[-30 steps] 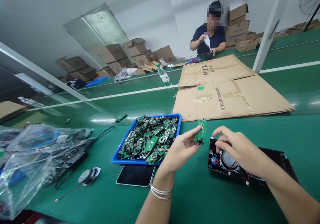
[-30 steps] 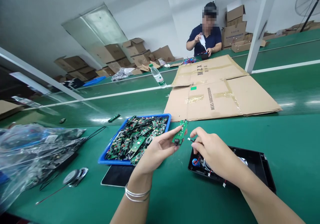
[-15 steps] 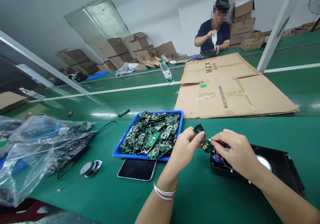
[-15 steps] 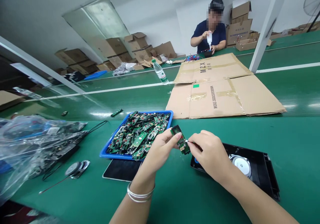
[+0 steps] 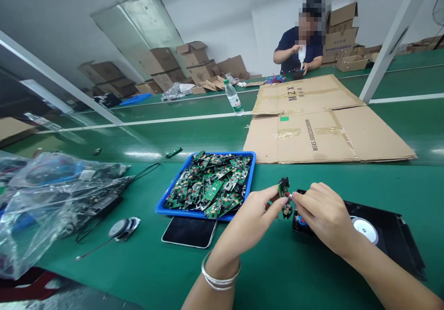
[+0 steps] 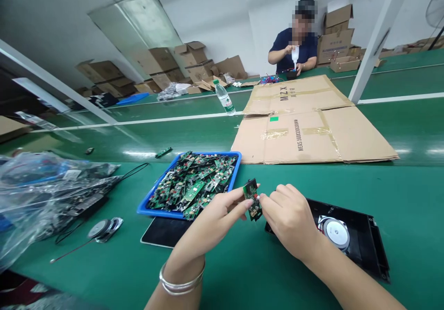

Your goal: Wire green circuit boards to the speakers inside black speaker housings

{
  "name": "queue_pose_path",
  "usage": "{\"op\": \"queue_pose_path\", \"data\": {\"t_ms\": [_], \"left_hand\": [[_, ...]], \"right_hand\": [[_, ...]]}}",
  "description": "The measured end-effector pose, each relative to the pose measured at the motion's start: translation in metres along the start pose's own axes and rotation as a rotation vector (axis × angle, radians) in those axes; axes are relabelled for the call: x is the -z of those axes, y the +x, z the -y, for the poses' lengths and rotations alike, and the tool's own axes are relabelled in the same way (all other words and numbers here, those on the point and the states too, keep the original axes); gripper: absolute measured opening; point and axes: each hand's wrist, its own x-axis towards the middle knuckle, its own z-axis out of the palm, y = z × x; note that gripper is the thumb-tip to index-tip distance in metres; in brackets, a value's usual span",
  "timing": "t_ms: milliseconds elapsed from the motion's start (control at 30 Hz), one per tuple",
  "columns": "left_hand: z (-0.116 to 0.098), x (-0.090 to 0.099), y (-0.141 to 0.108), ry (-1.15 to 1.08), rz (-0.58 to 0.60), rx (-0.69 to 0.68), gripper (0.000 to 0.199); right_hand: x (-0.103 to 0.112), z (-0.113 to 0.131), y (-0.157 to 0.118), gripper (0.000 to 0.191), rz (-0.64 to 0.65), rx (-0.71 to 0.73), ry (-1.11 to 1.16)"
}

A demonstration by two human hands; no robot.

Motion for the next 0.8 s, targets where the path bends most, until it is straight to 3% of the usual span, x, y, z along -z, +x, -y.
{"op": "queue_pose_path", "data": {"t_ms": [133, 300, 567, 800], "left_hand": [[0.001, 0.006, 0.0, -0.085, 0.069, -0.031, 0.021], [0.002, 0.005, 0.002, -0.14, 0.066, -0.046, 0.019], [0.007, 0.015, 0.003, -0.067, 0.151, -0.132, 0.015], [0.003, 0.02, -0.001, -0.134, 0.203, -0.172, 0.019]], "right_hand": [[0.001, 0.0, -0.001, 0.02, 0.002, -0.001, 0.006], [0.002, -0.001, -0.002, 0.02, 0.05, 0.008, -0.009], [0.01, 0.003, 0.005, 0.022, 0.066, 0.123, 0.047], [0.004, 0.008, 0.002, 0.021, 0.053, 0.123, 0.136]]}}
